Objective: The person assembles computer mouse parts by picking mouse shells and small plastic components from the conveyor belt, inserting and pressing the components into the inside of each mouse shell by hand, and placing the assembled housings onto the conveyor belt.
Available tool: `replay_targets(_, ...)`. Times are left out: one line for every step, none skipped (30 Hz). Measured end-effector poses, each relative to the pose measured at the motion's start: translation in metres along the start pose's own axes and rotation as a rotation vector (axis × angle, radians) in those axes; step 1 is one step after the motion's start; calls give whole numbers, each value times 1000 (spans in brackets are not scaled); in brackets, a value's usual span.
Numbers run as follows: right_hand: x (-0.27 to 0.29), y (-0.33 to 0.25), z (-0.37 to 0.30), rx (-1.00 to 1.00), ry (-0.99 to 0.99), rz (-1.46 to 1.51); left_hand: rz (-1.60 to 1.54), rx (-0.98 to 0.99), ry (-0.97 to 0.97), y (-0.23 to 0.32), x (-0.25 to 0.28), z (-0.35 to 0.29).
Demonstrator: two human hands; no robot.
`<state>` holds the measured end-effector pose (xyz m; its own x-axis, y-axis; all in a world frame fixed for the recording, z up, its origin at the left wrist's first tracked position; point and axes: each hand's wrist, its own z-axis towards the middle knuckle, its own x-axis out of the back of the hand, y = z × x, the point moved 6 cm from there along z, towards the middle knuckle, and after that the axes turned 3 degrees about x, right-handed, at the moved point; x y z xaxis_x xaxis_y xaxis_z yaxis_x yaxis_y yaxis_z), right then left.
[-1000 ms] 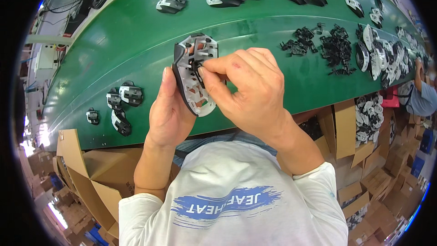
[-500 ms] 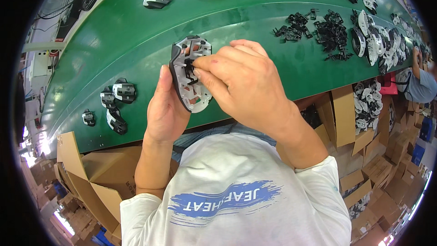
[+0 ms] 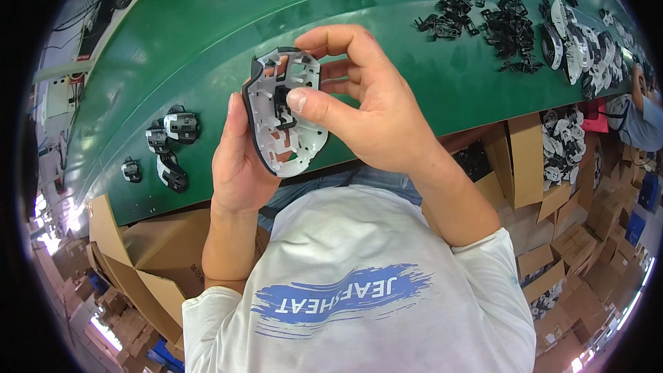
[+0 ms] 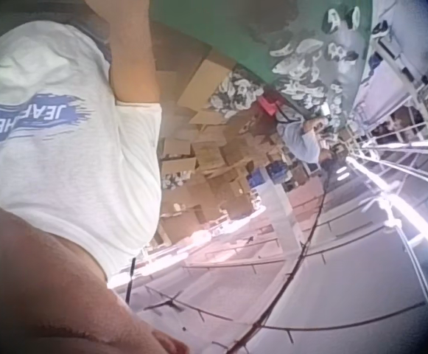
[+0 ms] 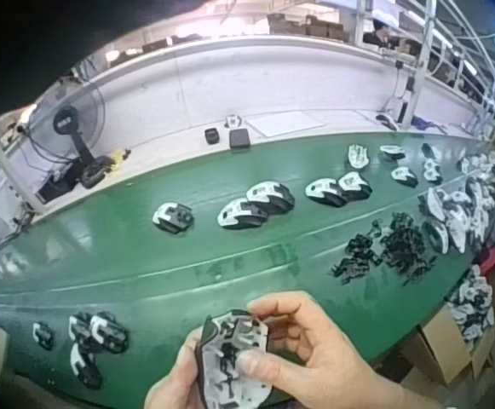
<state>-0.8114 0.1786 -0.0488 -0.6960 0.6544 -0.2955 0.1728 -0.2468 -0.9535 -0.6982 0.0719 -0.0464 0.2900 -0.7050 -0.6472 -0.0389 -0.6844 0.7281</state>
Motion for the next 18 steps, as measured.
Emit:
replay_targets(1, 2, 0, -4, 0, 3, 0, 2, 4, 0, 0, 1)
replay_targets(3, 3, 1, 31, 12, -47, 2, 28, 13, -1, 0, 2)
replay_targets(5, 3, 1, 66, 25, -98, 4, 53, 21, -3, 0, 1)
replay_targets(6, 4, 2, 61, 25, -95, 3, 56, 25, -3, -1, -1)
replay_targets(8, 4, 3, 70, 50, -129, 35, 36, 21, -2, -2, -2)
replay_targets(11, 3, 4, 79, 75, -162, 67, 16, 17, -1, -3, -4)
replay_targets(14, 4, 4, 68, 83, -179, 232, 21, 125, -2, 0, -4)
replay_targets(14, 4, 4, 65, 83, -178, 232, 23, 127, -4, 0, -5)
replay_targets(12, 4, 3, 58, 58, -210, 302, -4, 150, -4, 3, -5)
replay_targets(10, 4, 3, 50, 33, -243, 373, -31, 174, -4, 5, -6)
replay_targets(9, 5, 2, 45, 33, -239, 369, -14, 226, -5, 8, -4)
replay_targets(6, 4, 0, 60, 25, -219, 370, -10, 230, -7, 9, -3)
replay_targets(3, 3, -2, 74, 16, -199, 424, -24, 282, -8, 12, -2)
replay_targets(0, 4, -5, 67, 13, -191, 480, -39, 337, -8, 16, -3)
replay_targets(-5, 1, -9, 120, -6, -292, 459, -60, 353, -10, 20, -3)
replay_targets(-9, -1, -12, 174, -26, -392, 462, -55, 364, -13, 23, -2)
replay_targets(-12, 4, -14, 282, -17, -447, 509, -111, 358, -12, 24, 0)
replay_targets(-12, 10, -15, 277, -18, -441, 557, -166, 351, -12, 25, 1)
